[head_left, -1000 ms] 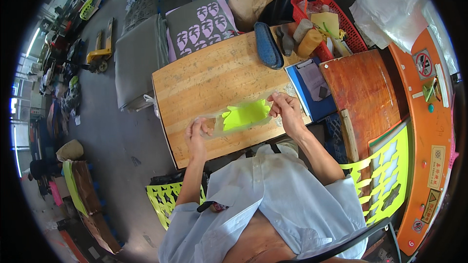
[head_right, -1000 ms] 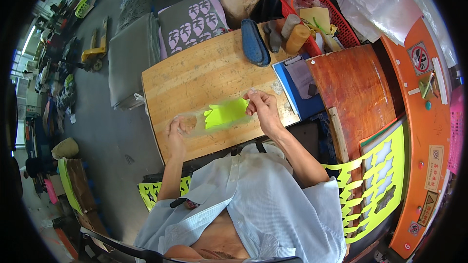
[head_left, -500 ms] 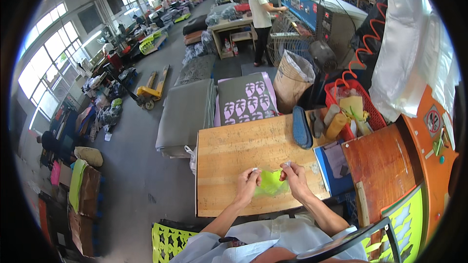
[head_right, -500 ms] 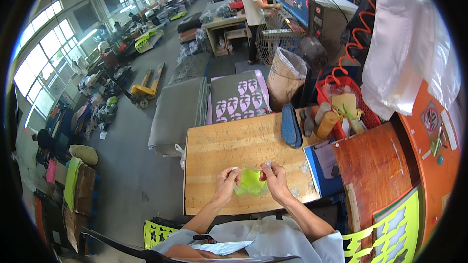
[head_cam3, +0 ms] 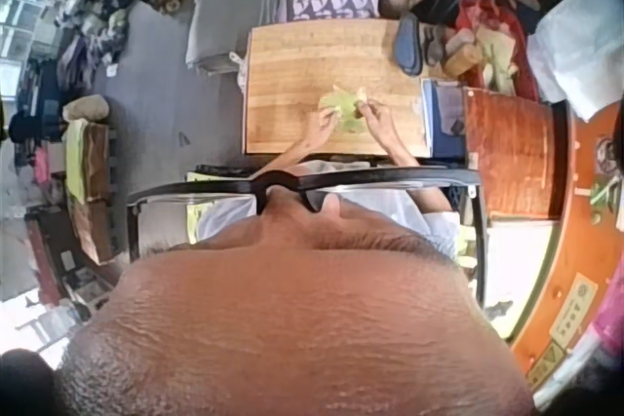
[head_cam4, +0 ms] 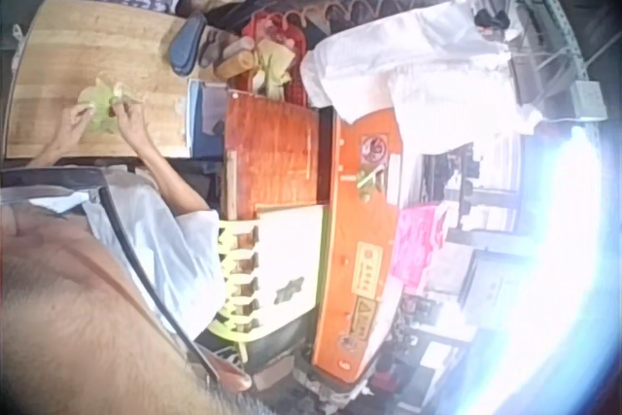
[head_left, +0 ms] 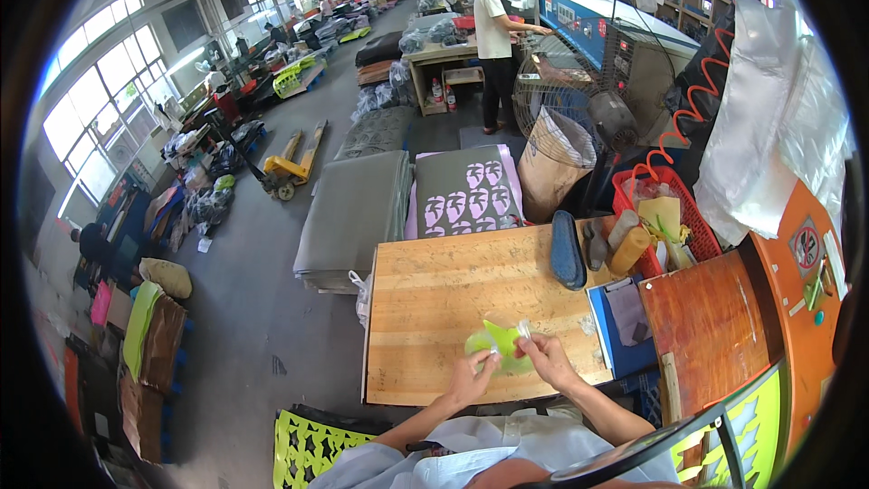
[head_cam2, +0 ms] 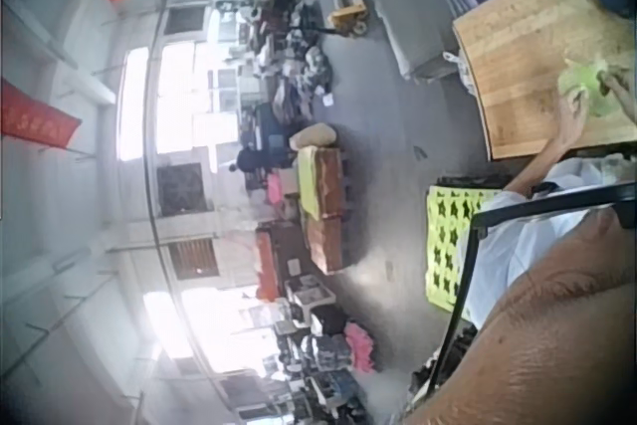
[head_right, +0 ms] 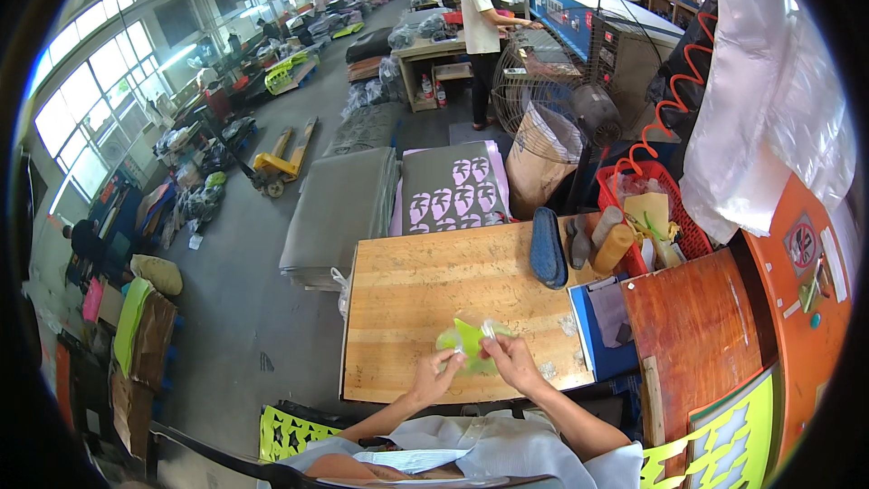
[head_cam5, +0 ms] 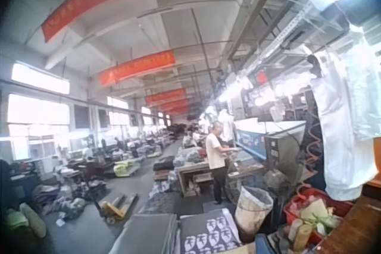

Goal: The person cuts star-shaped pieces from a yellow sheet using a die-cutting machine, then packs the cut pieces into a clear plastic bag. The person repeats the cutting cycle and places the finished pieces on a wooden board before bagging them.

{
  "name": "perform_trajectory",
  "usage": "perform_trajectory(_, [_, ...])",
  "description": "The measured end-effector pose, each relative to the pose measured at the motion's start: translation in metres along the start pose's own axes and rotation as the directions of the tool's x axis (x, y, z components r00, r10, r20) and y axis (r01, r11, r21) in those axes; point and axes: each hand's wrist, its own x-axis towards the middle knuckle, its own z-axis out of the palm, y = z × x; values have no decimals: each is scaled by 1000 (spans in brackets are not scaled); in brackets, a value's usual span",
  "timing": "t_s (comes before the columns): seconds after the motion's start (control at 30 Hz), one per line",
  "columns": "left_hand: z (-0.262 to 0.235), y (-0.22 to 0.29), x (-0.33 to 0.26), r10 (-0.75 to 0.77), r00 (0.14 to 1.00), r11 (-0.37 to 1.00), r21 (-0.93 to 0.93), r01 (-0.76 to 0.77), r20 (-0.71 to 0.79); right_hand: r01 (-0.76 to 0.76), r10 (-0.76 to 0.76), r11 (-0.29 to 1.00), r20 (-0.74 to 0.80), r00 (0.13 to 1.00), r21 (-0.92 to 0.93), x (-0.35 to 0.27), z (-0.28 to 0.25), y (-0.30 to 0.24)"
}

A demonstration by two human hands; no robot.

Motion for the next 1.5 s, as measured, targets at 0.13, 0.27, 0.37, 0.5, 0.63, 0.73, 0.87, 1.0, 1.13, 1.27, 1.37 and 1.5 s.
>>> perform_trajectory(0.13, [2,11,11,-78,991,994,-79,70,-106,56,-55,998,-54,997,16,-8,10,-17])
perform_trajectory(0.27, [-8,29,50,-52,983,977,-213,13,-178,174,-163,982,-134,978,79,11,16,-45])
perform_trajectory(0.37, [-16,35,55,-78,985,964,-264,35,-154,133,-125,990,-122,985,52,17,15,-54])
perform_trajectory(0.5, [-11,22,42,-118,987,963,-256,87,-111,183,-182,978,21,983,-95,15,14,-42])
perform_trajectory(0.63, [-9,-7,44,41,998,985,-167,-48,-46,194,-185,966,67,980,-170,26,13,-18])
perform_trajectory(0.73, [-13,-26,50,82,996,974,-215,-76,20,179,-145,959,163,976,-221,44,10,-4])
perform_trajectory(0.87, [-18,-42,60,241,966,965,-130,-229,91,17,-18,1000,348,937,7,68,8,5])
perform_trajectory(1.0, [-23,-52,62,195,962,968,-198,-157,192,-123,100,992,457,884,20,76,5,15])
perform_trajectory(1.13, [-26,-60,38,194,980,981,20,-195,42,198,-121,971,441,889,-132,81,-1,39])
perform_trajectory(1.27, [-5,-63,2,-27,990,973,-222,57,135,-54,84,985,187,979,-164,95,2,69])
perform_trajectory(1.37, [10,-61,-13,-15,995,999,-32,19,94,37,-74,971,-149,986,-237,100,4,80])
perform_trajectory(1.5, [18,-49,-26,-38,999,984,174,37,2,311,-501,537,0,865,-784,103,5,78])
